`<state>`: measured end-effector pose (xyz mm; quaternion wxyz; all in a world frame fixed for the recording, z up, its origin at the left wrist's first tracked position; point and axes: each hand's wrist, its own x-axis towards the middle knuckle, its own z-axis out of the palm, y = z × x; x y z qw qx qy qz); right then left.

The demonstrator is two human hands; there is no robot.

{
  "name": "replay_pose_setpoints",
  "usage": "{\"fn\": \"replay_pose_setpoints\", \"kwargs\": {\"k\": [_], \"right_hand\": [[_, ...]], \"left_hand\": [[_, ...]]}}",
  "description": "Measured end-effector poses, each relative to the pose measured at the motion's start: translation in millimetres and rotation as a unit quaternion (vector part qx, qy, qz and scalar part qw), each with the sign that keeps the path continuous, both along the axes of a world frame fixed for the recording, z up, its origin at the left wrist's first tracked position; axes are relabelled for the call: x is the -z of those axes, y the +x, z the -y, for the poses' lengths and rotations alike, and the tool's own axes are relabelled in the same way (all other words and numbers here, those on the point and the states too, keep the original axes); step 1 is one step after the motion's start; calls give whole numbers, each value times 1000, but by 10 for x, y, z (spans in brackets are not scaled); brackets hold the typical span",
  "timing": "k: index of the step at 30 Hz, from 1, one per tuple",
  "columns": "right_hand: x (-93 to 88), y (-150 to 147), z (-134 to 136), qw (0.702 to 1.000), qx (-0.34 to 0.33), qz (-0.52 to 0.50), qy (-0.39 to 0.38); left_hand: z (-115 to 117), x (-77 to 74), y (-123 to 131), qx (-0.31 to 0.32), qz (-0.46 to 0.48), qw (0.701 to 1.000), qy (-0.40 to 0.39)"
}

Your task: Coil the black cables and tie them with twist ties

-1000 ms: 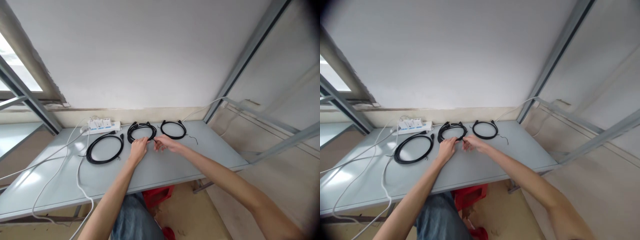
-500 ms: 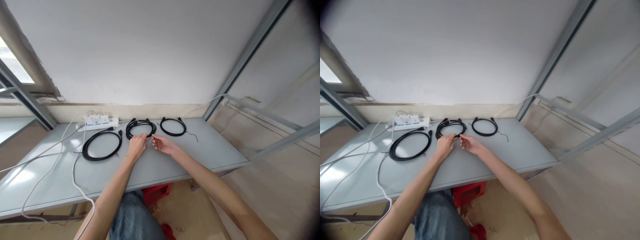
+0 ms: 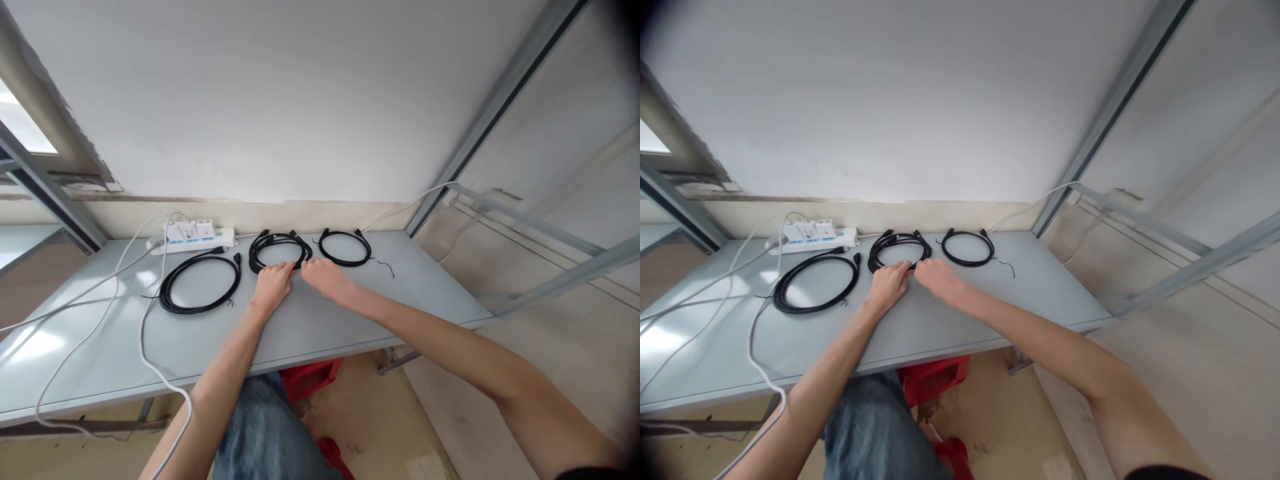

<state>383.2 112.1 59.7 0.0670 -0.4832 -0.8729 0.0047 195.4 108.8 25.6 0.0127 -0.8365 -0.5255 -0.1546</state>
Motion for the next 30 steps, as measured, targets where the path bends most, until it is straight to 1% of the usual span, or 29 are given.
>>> {"fn": "replay_pose_setpoints", "kwargs": {"k": [1, 3, 6, 8, 11, 12, 13, 14, 15, 19, 20, 23, 25, 28, 30], "right_hand": [[36, -7, -3, 998, 3, -63, -2], [79, 33, -33, 977, 26, -213, -17], [83, 173, -89, 939, 57, -331, -69], [98, 249, -101, 901, 71, -407, -134], [188, 278, -92, 826, 101, -506, -225], [231, 267, -92, 809, 111, -525, -240], [273, 251, -97, 798, 117, -538, -246], [312, 232, -107, 793, 118, -547, -239], [345, 212, -123, 795, 116, -554, -219], [423, 160, -184, 820, 90, -554, -110], [435, 156, -189, 827, 80, -547, -101], [465, 159, -181, 843, 58, -524, -109], [483, 169, -171, 848, 58, -517, -100], [499, 178, -161, 842, 73, -529, -76], [498, 172, -153, 828, 85, -548, -82]], "left_hand": [[4, -1, -5, -1, 2, 1000, 0], [8, -2, -14, -2, 9, 1000, 1], [2, 0, -18, -3, 23, 1000, -2], [-8, 3, -15, -4, 30, 999, -10], [-19, 11, -14, -6, 39, 999, -14], [-21, 12, -15, -9, 41, 999, -15], [-22, 12, -16, -13, 42, 999, -15], [-21, 11, -18, -17, 42, 999, -15], [-19, 9, -19, -20, 41, 999, -15], [-12, 1, -15, -18, 32, 999, -12], [-12, 1, -11, -16, 27, 999, -12], [-14, 6, 0, -13, 7, 1000, -17], [-15, 10, 5, -13, -3, 1000, -22], [-13, 9, 6, -9, -4, 1000, -25], [-9, 6, 5, -5, 1, 1000, -27]]}}
